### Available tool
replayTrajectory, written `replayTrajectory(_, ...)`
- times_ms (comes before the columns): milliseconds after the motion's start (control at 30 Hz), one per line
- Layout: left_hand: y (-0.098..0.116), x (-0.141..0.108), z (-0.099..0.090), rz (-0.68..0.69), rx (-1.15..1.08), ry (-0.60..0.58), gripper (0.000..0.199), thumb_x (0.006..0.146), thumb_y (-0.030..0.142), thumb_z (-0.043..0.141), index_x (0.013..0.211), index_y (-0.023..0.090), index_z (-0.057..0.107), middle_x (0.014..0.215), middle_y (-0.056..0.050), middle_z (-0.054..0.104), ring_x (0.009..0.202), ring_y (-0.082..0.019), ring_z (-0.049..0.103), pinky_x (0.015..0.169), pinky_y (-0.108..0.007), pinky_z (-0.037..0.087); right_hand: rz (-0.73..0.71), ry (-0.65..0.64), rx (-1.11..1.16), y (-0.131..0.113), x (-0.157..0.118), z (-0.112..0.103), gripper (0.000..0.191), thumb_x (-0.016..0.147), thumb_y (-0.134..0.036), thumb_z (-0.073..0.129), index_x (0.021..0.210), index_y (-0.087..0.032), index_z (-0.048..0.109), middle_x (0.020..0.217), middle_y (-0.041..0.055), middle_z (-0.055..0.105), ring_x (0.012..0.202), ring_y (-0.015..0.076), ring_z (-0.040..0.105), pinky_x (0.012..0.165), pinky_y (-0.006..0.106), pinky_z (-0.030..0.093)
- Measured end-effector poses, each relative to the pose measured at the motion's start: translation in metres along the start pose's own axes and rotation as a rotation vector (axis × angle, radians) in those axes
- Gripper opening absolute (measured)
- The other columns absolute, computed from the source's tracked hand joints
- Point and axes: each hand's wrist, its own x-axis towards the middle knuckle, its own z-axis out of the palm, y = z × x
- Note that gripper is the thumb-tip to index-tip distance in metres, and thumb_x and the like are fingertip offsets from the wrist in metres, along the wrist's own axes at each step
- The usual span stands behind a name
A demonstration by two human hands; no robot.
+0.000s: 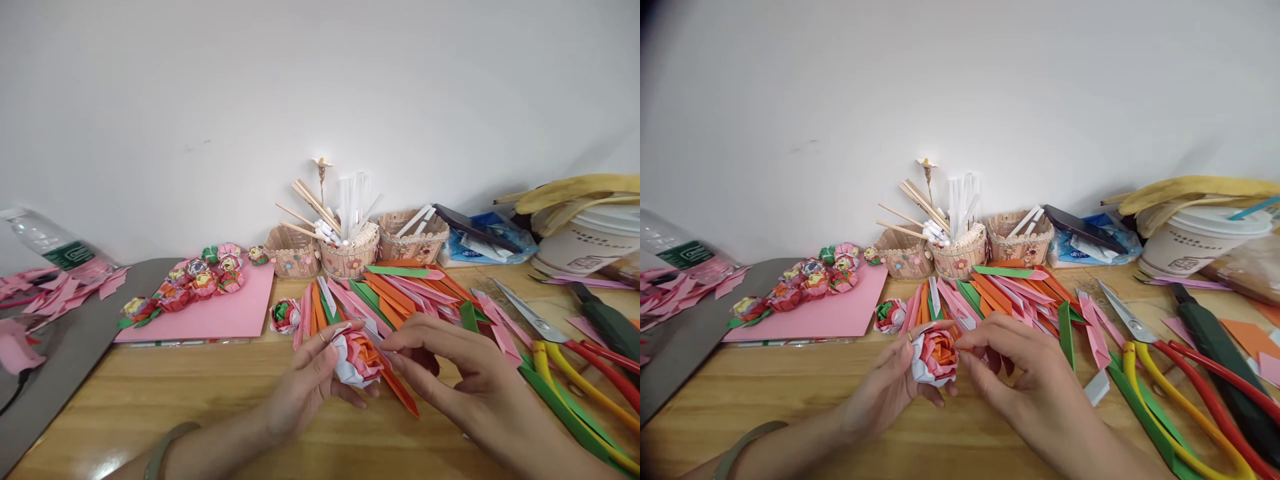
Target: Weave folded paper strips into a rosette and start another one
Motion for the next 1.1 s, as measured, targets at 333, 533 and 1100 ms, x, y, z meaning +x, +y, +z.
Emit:
replayTrajectory(333, 0.0018, -0.0021, 0.0023, -0.003, 0.040, 0.033, 0.040, 0.072, 0.034, 0.066, 0.110, 0.024, 0.062, 0.088, -0.005, 0.062, 0.074, -0.013, 0.057, 0.067, -0.024, 0.048, 0.041, -0.161, 0.045, -0.0027, -0.0019, 0.0022, 0.014, 0.080, -0.013, 0.053, 0.074, -0.021, 0.062, 0.067, -0.0009, 0.061, 0.057, 0.0100, 0.055, 0.050, 0.019, 0.044)
replayTrajectory(533, 0.0016, -0.0024, 0.0024, -0.032, 0.024, 0.027, 0.038, 0.071, 0.034, 0.066, 0.107, 0.022, 0.063, 0.085, -0.005, 0.061, 0.072, -0.014, 0.056, 0.065, -0.026, 0.049, -0.006, -0.129, 0.019, -0.0006, -0.0016, 0.0017, 0.015, 0.081, -0.015, 0.052, 0.072, -0.020, 0.063, 0.067, -0.0002, 0.061, 0.055, 0.0098, 0.055, 0.048, 0.019, 0.044)
replayTrajectory(1100, 0.0009, -0.0018, 0.0018, -0.047, 0.014, 0.043, 0.035, 0.071, 0.034, 0.067, 0.103, 0.020, 0.065, 0.093, -0.007, 0.066, 0.083, -0.015, 0.058, 0.074, -0.025, 0.045, 0.135, -0.157, 0.028, -0.0035, 0.0002, 0.0052, 0.021, 0.077, -0.014, 0.050, 0.058, -0.019, 0.057, 0.052, -0.0024, 0.054, 0.047, 0.0096, 0.047, 0.042, 0.019, 0.038)
